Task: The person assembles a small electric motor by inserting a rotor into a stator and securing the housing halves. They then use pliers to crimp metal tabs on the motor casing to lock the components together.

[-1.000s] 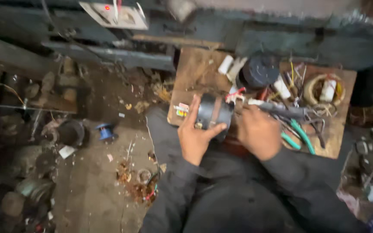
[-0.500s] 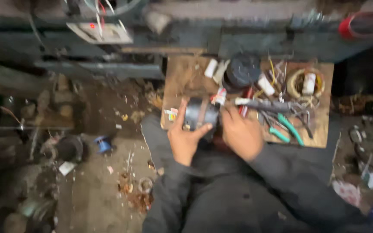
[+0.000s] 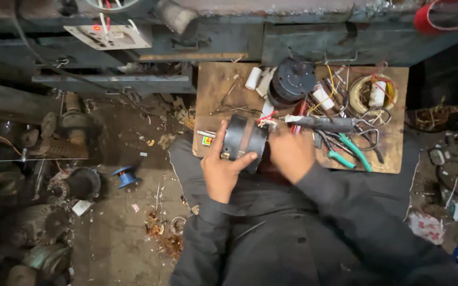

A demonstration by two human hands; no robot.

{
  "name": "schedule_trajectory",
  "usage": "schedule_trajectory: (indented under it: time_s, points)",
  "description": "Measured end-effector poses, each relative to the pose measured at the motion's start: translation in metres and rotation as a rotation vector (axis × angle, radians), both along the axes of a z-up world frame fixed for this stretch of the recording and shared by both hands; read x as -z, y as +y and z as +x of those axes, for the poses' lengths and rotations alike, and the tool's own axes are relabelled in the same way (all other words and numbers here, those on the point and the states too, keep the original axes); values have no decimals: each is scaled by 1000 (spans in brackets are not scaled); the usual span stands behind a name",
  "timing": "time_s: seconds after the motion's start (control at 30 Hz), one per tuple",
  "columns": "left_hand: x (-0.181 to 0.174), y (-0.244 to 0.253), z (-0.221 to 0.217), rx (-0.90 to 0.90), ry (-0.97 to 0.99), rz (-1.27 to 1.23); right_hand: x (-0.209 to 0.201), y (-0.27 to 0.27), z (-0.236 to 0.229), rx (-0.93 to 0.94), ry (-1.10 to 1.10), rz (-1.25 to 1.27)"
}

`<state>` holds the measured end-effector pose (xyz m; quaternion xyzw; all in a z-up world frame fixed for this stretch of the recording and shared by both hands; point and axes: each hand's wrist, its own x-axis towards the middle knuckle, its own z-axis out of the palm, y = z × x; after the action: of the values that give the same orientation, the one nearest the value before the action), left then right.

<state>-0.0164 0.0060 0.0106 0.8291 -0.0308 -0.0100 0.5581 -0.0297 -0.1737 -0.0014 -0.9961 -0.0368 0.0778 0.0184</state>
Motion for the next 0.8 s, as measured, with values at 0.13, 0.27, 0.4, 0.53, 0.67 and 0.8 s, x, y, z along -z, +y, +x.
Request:
schedule_trajectory:
  time_s: [0.13,0.27,0.4,0.53,0.67,0.8]
  points:
    - [4,2,-1,-20,28,28,-3,1,-26,19,-224,103]
    - [7,2,-1,27,-134,33,-10,-4,-24,29,-165,69]
    - [4,2,-5,-8,19,39,-20,10,-24,-16,-312,113]
    - [1,0,-1,-11,-8,83,-18,0,-15,-9,-290,56]
    - [2,0,-4,-3,19,52,-9,-1,-17,-10,-260,34]
    - [0,1,-3,-20,46,67,-14,5,-37,-68,-411,138]
